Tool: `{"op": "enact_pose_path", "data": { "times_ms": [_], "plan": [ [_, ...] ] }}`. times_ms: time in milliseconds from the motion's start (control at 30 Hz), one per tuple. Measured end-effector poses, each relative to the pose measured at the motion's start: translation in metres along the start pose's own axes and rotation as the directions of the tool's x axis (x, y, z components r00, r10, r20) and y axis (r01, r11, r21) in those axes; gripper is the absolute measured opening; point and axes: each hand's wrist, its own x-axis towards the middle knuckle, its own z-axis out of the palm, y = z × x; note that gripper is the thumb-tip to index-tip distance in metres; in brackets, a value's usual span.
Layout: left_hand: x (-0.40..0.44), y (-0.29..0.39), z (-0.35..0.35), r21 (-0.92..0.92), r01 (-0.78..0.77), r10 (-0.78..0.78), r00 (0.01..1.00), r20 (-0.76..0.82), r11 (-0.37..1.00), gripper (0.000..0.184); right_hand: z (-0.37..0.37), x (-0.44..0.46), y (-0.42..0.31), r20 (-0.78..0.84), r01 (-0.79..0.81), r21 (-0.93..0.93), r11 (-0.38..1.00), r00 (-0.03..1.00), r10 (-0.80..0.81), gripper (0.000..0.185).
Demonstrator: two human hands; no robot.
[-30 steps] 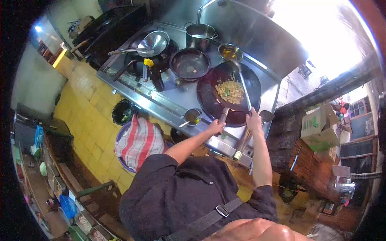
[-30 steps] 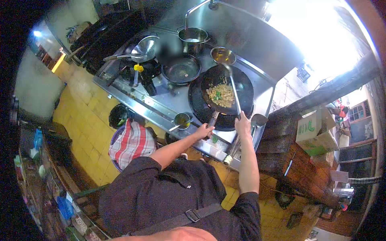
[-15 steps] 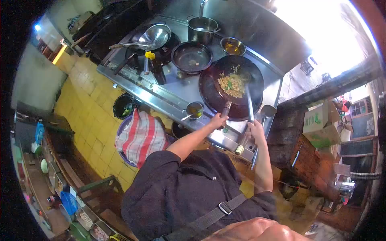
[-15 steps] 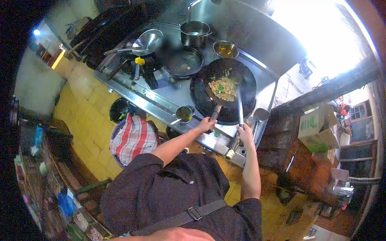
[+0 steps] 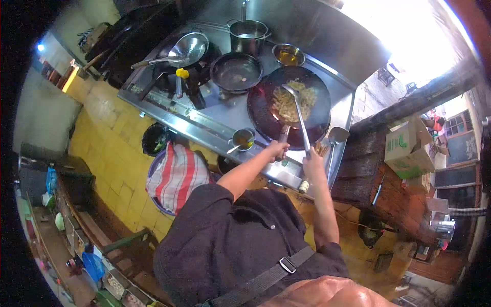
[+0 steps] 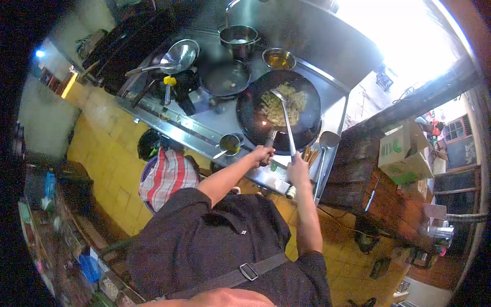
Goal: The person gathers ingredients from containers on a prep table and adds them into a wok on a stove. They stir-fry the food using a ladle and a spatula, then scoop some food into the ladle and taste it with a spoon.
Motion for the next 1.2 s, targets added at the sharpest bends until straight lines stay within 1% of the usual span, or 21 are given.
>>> {"op": "enact_pose_path", "data": {
  "times_ms": [33, 67, 100, 133, 167, 267, 333, 400, 467, 500, 533, 600, 667, 800, 867, 900, 933, 1000, 1033, 1133, 1200],
  "plan": [
    [0.007, -0.004, 0.007, -0.04, 0.013, -0.017, 0.994, -0.108, 0.999, 0.015, -0.006, 0.003, 0.002, 0.035, 0.099, 0.115, 0.988, 0.994, -0.104, 0.046],
    [-0.002, -0.001, 0.024, 0.033, 0.038, -0.032, 0.985, -0.171, 0.999, 0.014, -0.043, -0.002, -0.002, 0.183, 0.029, 0.083, 0.996, 0.982, -0.044, 0.05],
    [-0.055, 0.025, 0.067, -0.081, -0.055, 0.042, 0.987, -0.152, 0.995, 0.013, -0.087, -0.019, -0.022, 0.193, 0.097, 0.018, 0.995, 0.976, -0.099, 0.049],
    [-0.093, 0.053, 0.1, -0.401, 0.011, -0.048, 0.995, -0.082, 0.916, 0.011, -0.113, -0.03, -0.019, 0.195, 0.106, -0.01, 0.994, 0.975, -0.102, 0.045],
    [-0.11, 0.068, 0.107, -0.508, 0.161, -0.076, 0.98, 0.183, 0.846, 0.01, -0.125, -0.037, -0.002, 0.121, 0.241, 0.046, 0.969, 0.962, -0.245, 0.044],
    [-0.158, 0.094, 0.12, -0.339, 0.242, -0.141, 0.944, 0.297, 0.909, 0.011, -0.152, -0.053, -0.034, 0.26, 0.173, 0.031, 0.984, 0.95, -0.175, 0.046],
    [-0.133, 0.078, 0.099, -0.367, 0.123, -0.04, 0.973, 0.226, 0.922, 0.012, -0.133, -0.059, -0.043, 0.25, 0.154, 0.08, 0.985, 0.953, -0.17, 0.045],
    [-0.073, 0.022, 0.051, -0.412, 0.113, -0.064, 0.99, 0.129, 0.904, 0.01, -0.114, -0.072, -0.041, 0.233, 0.144, 0.117, 0.983, 0.958, -0.168, 0.044],
    [-0.103, 0.021, 0.062, -0.191, 0.009, -0.013, 1.0, -0.02, 0.982, 0.014, -0.099, -0.076, -0.038, 0.177, 0.091, 0.055, 0.994, 0.979, -0.099, 0.045],
    [-0.128, 0.025, 0.079, -0.299, 0.044, -0.044, 0.999, 0.005, 0.953, 0.012, -0.101, -0.079, -0.043, 0.199, 0.009, -0.025, 1.0, 0.98, -0.004, 0.047],
    [-0.156, 0.027, 0.094, -0.155, 0.088, -0.086, 0.996, 0.02, 0.984, 0.017, -0.1, -0.081, -0.044, 0.206, 0.002, -0.016, 1.0, 0.979, 0.001, 0.047],
    [-0.198, 0.047, 0.111, -0.149, 0.204, -0.182, 0.972, 0.146, 0.968, 0.016, -0.1, -0.078, -0.041, 0.209, -0.028, -0.048, 0.998, 0.977, 0.037, 0.051],
    [-0.182, 0.067, 0.099, 0.19, 0.126, -0.147, 0.984, 0.104, 0.974, 0.015, -0.096, -0.081, -0.034, 0.177, 0.021, -0.026, 0.999, 0.984, -0.016, 0.051],
    [-0.077, 0.049, 0.018, -0.164, 0.07, -0.039, 0.982, 0.184, 0.984, 0.017, -0.081, -0.08, -0.021, 0.19, -0.044, -0.251, 0.967, 0.977, 0.094, 0.051],
    [-0.124, 0.037, 0.049, 0.046, 0.059, -0.061, 0.998, 0.025, 0.997, 0.02, -0.059, -0.062, 0.001, 0.007, -0.062, -0.367, 0.928, 0.998, 0.07, 0.053],
    [-0.156, 0.041, 0.065, 0.063, 0.098, -0.103, 0.992, 0.079, 0.993, 0.02, -0.063, -0.055, 0.003, -0.034, -0.122, -0.437, 0.891, 0.992, 0.119, 0.054],
    [-0.187, 0.045, 0.074, 0.074, 0.146, -0.154, 0.98, 0.122, 0.987, 0.021, -0.076, -0.061, -0.003, -0.044, -0.137, -0.431, 0.892, 0.99, 0.131, 0.054],
    [-0.207, 0.061, 0.078, -0.035, 0.273, -0.267, 0.955, 0.132, 0.961, 0.02, -0.122, -0.074, -0.024, -0.066, -0.136, -0.183, 0.974, 0.99, 0.126, 0.054],
    [-0.183, 0.057, 0.06, 0.245, 0.155, -0.184, 0.978, 0.097, 0.957, 0.018, -0.128, -0.083, -0.023, -0.111, -0.104, -0.113, 0.988, 0.99, 0.092, 0.055],
    [-0.096, 0.029, 0.008, -0.099, 0.092, -0.075, 0.984, 0.161, 0.991, 0.011, -0.107, -0.084, -0.013, -0.202, -0.069, -0.058, 0.996, 0.978, 0.056, 0.055],
    [-0.046, 0.01, -0.02, 0.041, -0.024, 0.017, 0.989, 0.146, 0.999, 0.01, -0.07, -0.065, -0.016, -0.224, -0.108, -0.023, 0.994, 0.969, 0.1, 0.055]
  ]
}}
